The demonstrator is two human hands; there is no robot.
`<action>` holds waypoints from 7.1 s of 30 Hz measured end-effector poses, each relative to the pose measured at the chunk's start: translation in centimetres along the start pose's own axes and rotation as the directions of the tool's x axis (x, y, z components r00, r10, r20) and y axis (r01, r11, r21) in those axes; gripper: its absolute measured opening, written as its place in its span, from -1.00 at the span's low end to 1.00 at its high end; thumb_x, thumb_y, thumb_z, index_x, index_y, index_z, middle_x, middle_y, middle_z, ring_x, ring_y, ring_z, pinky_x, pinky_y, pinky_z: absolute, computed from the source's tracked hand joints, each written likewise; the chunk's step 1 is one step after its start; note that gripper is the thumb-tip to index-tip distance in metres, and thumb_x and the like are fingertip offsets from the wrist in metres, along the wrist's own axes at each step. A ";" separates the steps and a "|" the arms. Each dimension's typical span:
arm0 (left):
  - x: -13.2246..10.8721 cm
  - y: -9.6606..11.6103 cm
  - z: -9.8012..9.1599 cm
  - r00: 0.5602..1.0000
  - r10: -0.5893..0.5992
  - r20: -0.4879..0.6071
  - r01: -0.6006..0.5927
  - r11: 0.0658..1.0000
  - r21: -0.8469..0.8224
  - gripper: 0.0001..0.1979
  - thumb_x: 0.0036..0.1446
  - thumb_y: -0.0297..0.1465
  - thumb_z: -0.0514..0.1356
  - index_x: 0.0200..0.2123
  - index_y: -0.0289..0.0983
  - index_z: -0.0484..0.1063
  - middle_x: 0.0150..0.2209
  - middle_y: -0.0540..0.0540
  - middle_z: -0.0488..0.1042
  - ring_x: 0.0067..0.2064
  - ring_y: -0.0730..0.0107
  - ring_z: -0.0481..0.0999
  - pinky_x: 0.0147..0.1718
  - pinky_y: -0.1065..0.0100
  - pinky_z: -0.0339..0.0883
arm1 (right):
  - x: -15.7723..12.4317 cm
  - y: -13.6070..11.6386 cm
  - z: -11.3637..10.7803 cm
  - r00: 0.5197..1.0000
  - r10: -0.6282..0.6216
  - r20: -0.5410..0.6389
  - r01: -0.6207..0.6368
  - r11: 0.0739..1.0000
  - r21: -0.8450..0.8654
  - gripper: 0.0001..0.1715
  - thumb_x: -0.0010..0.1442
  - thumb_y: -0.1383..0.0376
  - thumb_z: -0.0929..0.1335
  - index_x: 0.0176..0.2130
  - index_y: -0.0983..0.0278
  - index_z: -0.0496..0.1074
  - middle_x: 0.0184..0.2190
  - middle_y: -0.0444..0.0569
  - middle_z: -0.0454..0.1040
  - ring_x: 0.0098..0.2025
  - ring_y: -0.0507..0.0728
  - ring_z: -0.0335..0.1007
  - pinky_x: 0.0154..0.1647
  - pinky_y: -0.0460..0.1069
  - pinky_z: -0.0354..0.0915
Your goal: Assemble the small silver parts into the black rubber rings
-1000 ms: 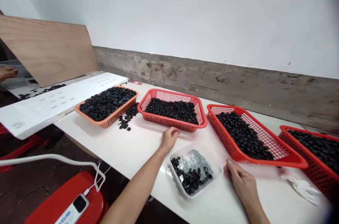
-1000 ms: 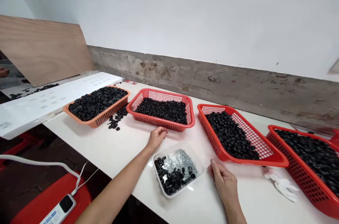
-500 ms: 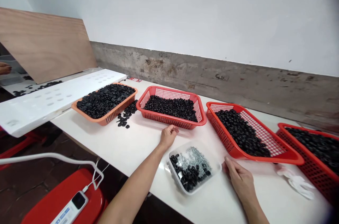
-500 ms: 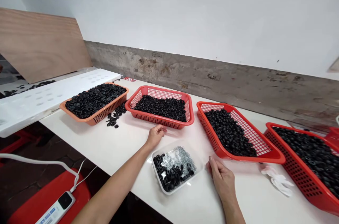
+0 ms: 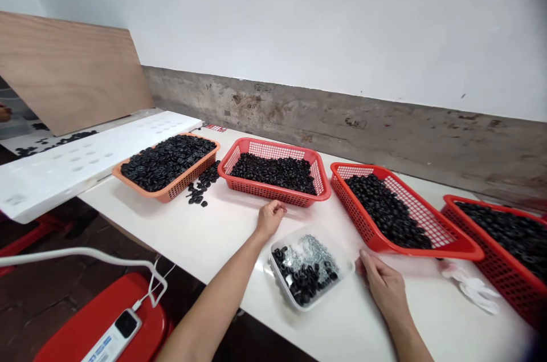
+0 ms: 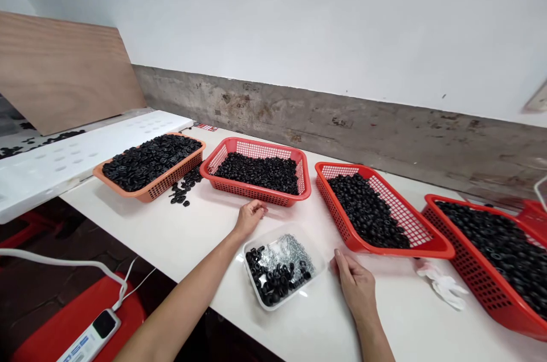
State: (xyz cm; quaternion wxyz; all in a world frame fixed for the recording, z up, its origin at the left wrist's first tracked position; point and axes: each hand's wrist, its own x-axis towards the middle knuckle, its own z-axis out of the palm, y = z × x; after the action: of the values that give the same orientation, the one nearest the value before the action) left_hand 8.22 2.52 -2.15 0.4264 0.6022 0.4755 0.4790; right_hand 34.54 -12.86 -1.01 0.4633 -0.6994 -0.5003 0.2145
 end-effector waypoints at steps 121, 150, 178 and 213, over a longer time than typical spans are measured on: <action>-2.8 9.0 -1.9 0.874 0.432 0.222 -0.409 0.901 -0.143 -0.89 0.12 -0.46 0.34 -0.24 -0.28 0.59 -0.35 -0.06 0.58 -0.41 0.48 0.48 -0.44 0.46 0.35 | 1.1 -12.9 5.3 0.782 -0.040 0.623 0.407 0.789 -0.460 -0.79 0.25 0.27 0.38 -0.11 0.20 0.56 -0.20 0.00 0.59 -0.17 0.20 0.52 -0.16 -0.01 0.25; -3.0 9.0 -1.6 0.875 0.367 0.314 -0.356 0.930 -0.096 -0.95 0.10 -0.48 0.32 -0.31 -0.30 0.57 -0.38 -0.05 0.58 -0.39 0.46 0.48 -0.42 0.47 0.32 | 0.9 -12.5 7.2 0.812 0.034 0.583 0.433 0.636 -0.639 -0.78 0.31 0.32 0.30 -0.08 0.28 0.48 -0.18 0.06 0.59 -0.17 0.20 0.54 -0.27 -0.04 0.21; -3.5 10.3 -2.2 0.843 0.407 0.351 -0.409 0.910 -0.072 -0.98 0.16 -0.45 0.29 -0.31 -0.28 0.55 -0.40 -0.05 0.55 -0.37 0.43 0.47 -0.39 0.43 0.31 | 2.8 -11.9 4.3 0.797 0.031 0.604 -0.272 0.910 0.313 -0.53 0.22 -0.03 0.37 -0.18 0.32 0.53 -0.70 -0.26 0.24 -0.68 -0.06 0.02 -0.66 -0.14 -0.05; -4.2 9.4 -1.2 0.809 0.482 0.338 -0.556 0.813 0.173 -0.88 0.35 -0.47 0.06 -0.15 -0.26 0.40 -0.25 -0.11 0.46 -0.19 0.32 0.48 -0.21 0.31 0.36 | 2.7 -12.4 4.8 0.942 -0.073 0.329 -0.097 0.876 0.473 -0.76 0.13 0.14 0.45 -0.26 0.23 0.63 -0.55 -0.16 0.35 -0.57 -0.04 0.10 -0.54 -0.10 0.08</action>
State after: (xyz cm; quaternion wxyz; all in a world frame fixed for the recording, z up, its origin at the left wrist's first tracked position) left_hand 8.25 -3.27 6.44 0.2565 0.8220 0.2855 0.4208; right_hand 25.74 -7.49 7.79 0.5293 -0.5176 -0.4982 0.4515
